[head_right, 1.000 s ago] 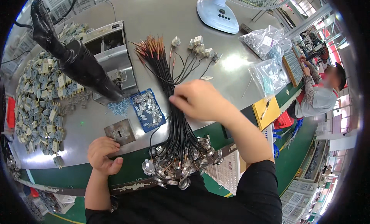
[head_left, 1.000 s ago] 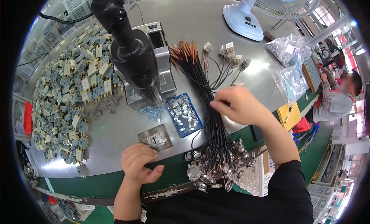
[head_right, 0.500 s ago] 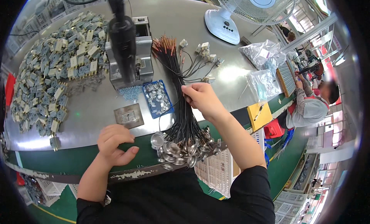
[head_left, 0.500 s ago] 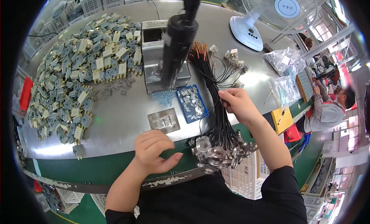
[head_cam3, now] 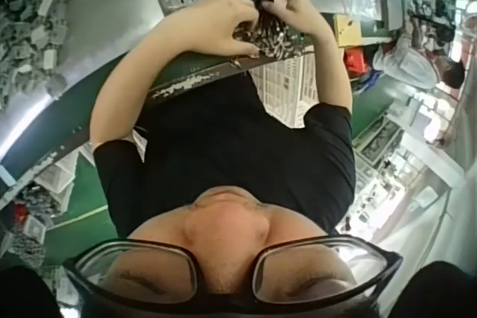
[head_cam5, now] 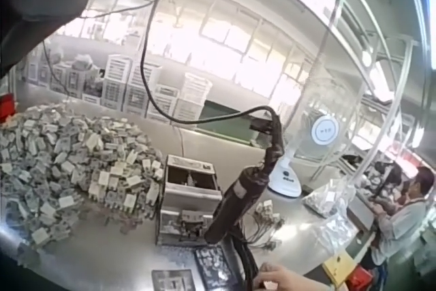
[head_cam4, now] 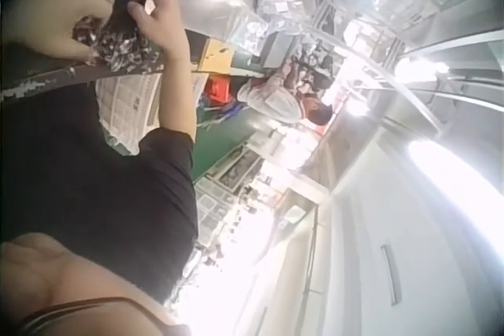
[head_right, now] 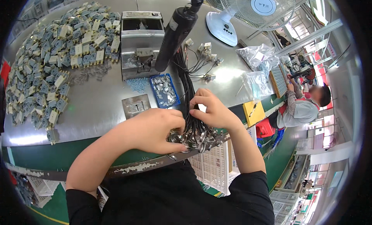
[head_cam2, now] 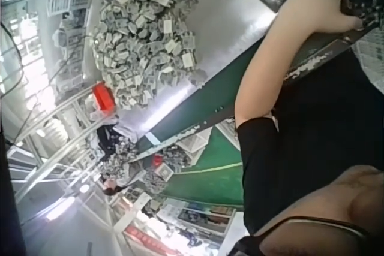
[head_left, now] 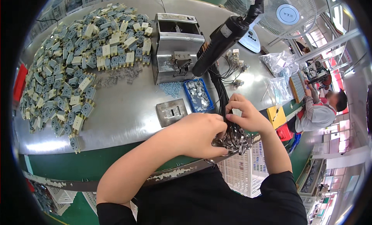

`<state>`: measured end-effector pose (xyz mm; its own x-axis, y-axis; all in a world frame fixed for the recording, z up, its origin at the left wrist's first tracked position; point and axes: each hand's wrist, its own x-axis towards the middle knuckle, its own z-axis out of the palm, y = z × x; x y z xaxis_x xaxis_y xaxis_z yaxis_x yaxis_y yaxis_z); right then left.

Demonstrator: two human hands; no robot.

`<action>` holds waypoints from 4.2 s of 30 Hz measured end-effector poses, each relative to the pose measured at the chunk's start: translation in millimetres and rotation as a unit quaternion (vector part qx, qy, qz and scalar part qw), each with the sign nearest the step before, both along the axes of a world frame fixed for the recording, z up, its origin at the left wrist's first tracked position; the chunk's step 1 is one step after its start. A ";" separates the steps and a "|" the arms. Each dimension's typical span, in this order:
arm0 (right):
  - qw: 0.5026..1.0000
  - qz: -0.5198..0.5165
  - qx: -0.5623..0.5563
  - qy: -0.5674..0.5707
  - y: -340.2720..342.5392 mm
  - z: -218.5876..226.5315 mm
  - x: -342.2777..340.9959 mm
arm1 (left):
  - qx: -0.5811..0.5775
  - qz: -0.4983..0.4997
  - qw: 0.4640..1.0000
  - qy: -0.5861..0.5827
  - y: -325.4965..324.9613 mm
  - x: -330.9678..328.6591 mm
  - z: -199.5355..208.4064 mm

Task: Assembling small electronic components using a power screwdriver on a production line.

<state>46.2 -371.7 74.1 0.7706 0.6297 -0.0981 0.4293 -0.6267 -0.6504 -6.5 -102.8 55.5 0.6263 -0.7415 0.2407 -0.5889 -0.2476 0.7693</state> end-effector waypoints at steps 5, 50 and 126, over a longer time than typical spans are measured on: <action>0.991 0.081 -0.083 -0.073 11.4 20.2 -6.4 | -0.014 -0.036 0.999 0.038 27.1 11.0 -8.0; 0.996 0.025 0.087 -0.022 -22.3 1.2 15.7 | -0.177 0.118 0.944 0.251 18.3 -20.4 -8.7; 0.929 0.278 0.198 -0.144 125.7 22.0 25.9 | -0.331 0.277 0.899 0.074 94.2 -28.0 -31.5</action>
<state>72.0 -246.0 96.1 0.2743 0.8809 0.3857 0.8073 0.0071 -0.5901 -34.5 -8.6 23.9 0.9170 -0.0313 0.3976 -0.3949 0.0698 0.9161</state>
